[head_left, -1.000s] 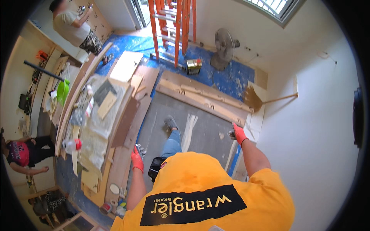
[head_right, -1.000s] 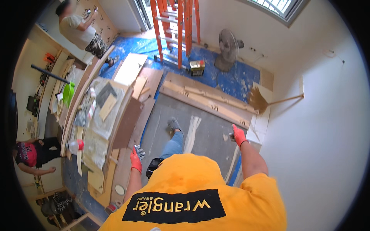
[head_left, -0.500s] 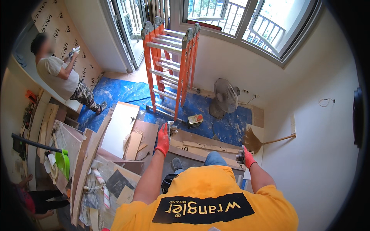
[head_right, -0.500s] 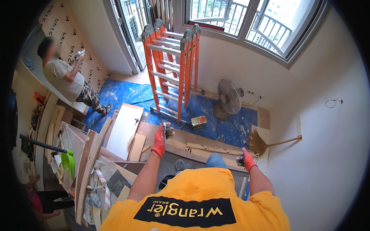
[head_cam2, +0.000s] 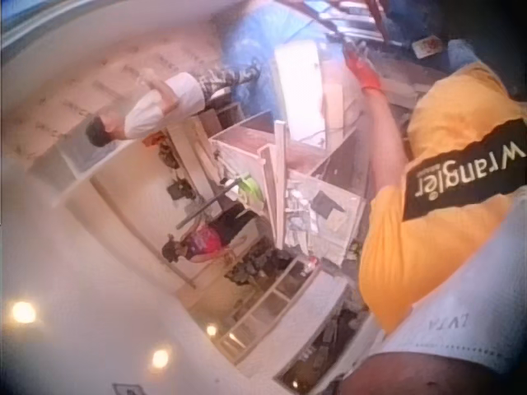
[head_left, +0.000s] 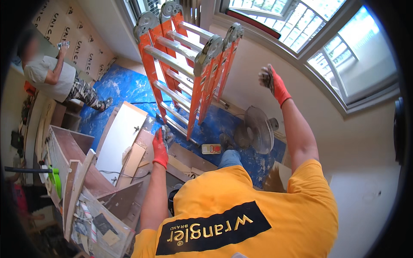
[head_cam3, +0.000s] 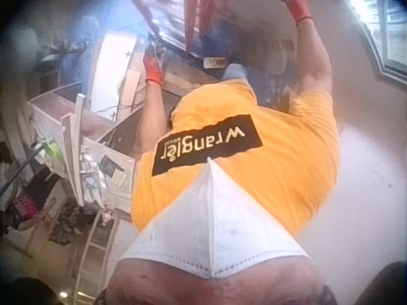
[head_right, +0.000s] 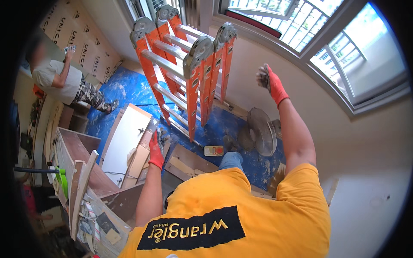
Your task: The person puts on red gloves and moves a ladder into position. They then scoop white plaster from a container onto a hawk and apply it to a wall using a trowel, smoothing the surface in broad strokes.
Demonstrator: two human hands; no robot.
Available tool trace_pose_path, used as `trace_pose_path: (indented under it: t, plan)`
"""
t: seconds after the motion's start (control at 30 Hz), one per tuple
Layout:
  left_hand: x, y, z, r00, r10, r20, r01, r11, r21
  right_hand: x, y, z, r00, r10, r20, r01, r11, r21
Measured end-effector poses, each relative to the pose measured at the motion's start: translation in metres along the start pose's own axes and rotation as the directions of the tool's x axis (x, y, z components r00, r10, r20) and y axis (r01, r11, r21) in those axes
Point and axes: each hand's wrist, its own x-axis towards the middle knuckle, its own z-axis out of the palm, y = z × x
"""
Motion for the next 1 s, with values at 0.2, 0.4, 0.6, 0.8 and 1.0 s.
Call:
trace_pose_path:
  t: [0.2, 0.4, 0.6, 0.8, 1.0]
  plan:
    - [0.071, 0.045, 0.138, 0.990, 0.056, -0.131, -0.070, 0.992, -0.106, 0.229, 0.011, 0.068, 0.926, 0.063, 0.373, 0.057, 0.952, -0.302]
    - [0.087, -0.004, 0.147, 0.998, 0.063, -0.014, -0.064, 0.972, -0.225, 0.302, 0.083, 0.105, 0.593, 0.147, 0.792, 0.485, 0.720, -0.497]
    - [0.089, -0.018, 0.156, 0.980, 0.177, 0.094, -0.149, 0.957, -0.247, 0.314, 0.105, 0.106, 0.646, 0.124, 0.753, 0.400, 0.785, -0.473]
    - [0.075, -0.046, 0.089, 0.905, 0.365, 0.219, -0.217, 0.839, -0.500, 0.211, 0.055, 0.171, 0.852, 0.146, 0.503, 0.070, 0.920, -0.385]
    - [0.019, -0.066, -0.045, 0.940, 0.309, 0.146, -0.152, 0.760, -0.632, 0.103, 0.049, 0.252, 0.870, 0.135, 0.474, 0.158, 0.834, -0.528]
